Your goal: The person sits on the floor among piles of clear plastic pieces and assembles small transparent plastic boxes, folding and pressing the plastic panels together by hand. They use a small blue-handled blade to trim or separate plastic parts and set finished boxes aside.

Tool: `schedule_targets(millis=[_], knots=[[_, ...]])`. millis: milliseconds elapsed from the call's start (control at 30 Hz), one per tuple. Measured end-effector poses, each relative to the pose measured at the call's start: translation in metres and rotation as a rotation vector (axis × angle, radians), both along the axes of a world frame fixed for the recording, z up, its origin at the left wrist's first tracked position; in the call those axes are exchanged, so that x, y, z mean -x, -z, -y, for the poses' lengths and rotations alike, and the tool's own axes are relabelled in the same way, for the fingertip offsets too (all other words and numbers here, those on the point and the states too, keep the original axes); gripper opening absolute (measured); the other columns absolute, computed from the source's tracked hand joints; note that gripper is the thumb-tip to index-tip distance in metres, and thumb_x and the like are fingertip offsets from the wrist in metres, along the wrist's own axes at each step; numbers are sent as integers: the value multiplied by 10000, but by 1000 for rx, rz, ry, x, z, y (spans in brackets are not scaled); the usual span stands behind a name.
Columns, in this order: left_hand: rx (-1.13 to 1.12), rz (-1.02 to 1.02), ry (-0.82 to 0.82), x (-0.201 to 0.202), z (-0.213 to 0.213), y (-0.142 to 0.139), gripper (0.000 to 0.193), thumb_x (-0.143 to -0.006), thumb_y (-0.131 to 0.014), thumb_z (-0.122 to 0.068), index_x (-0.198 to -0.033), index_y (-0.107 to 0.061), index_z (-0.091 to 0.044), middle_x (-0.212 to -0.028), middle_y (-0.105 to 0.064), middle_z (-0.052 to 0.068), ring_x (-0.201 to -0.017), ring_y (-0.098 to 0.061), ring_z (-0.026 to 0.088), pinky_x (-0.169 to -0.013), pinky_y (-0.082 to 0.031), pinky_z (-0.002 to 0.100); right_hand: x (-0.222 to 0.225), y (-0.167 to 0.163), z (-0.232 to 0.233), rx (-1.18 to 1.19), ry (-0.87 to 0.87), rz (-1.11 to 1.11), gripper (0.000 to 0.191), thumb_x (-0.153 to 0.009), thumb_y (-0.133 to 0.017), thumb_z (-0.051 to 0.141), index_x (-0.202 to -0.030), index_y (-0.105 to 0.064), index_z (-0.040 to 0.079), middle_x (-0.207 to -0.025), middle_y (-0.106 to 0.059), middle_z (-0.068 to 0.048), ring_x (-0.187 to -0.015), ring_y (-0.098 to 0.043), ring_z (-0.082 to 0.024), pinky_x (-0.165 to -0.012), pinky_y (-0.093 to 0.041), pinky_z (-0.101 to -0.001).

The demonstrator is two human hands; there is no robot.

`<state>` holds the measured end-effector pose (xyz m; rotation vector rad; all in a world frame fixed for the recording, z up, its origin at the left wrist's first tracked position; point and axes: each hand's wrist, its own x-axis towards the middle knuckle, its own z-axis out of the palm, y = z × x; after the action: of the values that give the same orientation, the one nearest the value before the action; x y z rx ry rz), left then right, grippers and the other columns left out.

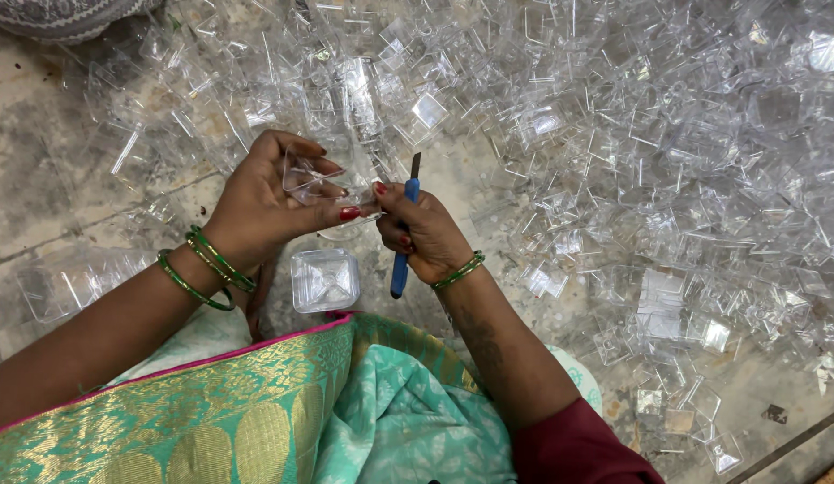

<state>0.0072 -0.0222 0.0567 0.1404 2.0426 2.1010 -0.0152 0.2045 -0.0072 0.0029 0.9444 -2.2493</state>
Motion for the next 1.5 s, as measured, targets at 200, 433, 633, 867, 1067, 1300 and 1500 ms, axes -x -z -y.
schedule_targets(millis=[200, 433, 633, 867, 1067, 1300, 1500], knots=[[238, -102, 31, -6, -2, -14, 790, -753, -880, -55, -1381, -402, -79, -1294, -556, 59, -1225, -553, 160, -987, -566, 350, 2, 3, -6, -102, -11, -135, 182, -1046, -661, 220, -933, -600, 92, -704, -504, 62, -521, -371, -29, -468, -266, -219], [137, -90, 86, -4, 2, -16, 791, -841, -820, -94, -1506, -393, -58, -1355, -608, 95, -1233, -607, 172, -1045, -522, 317, 6, 6, -11, 139, -183, 32, 163, -1058, -598, 200, -990, -585, 53, -778, -574, -2, -497, -387, -38, -446, -285, -204], [39, 47, 122, -1, -1, 0, 410, -957, -684, -84, -1349, -616, 13, -1240, -707, 76, -1153, -660, 124, -1007, -544, 283, 5, 4, -11, 291, -181, 93, 154, -1079, -571, 190, -1056, -580, 38, -849, -611, -34, -514, -392, -40, -451, -297, -198], [197, -20, -27, 2, -5, 0, 212, -980, -709, -87, -1141, -747, 44, -1067, -784, 73, -981, -700, 99, -887, -575, 269, -5, 2, 2, 167, -112, -4, 220, -1043, -610, 252, -1023, -618, 33, -813, -640, -25, -483, -408, -54, -456, -307, -221], [207, -90, 1, -7, -7, -14, 243, -950, -675, -56, -1184, -706, 4, -1181, -746, 57, -1053, -686, 76, -934, -565, 260, -4, 7, 0, 155, -43, 25, 173, -1057, -594, 207, -1023, -608, 38, -816, -638, -21, -489, -395, -50, -464, -293, -214], [392, -218, -88, -6, -12, -18, 132, -907, -737, -21, -1019, -716, 45, -1154, -757, 106, -1001, -709, 114, -822, -604, 258, -8, 13, 8, 79, 70, -78, 131, -1073, -588, 200, -1123, -582, 78, -811, -629, -16, -503, -401, -61, -478, -307, -225], [573, -438, -148, -2, -16, -17, 130, -940, -756, -89, -999, -726, 22, -1067, -756, 126, -900, -747, 135, -729, -596, 267, -12, 13, 16, 3, 185, -91, 97, -1042, -602, 172, -1071, -557, 91, -902, -714, -82, -505, -403, -60, -473, -306, -229]])
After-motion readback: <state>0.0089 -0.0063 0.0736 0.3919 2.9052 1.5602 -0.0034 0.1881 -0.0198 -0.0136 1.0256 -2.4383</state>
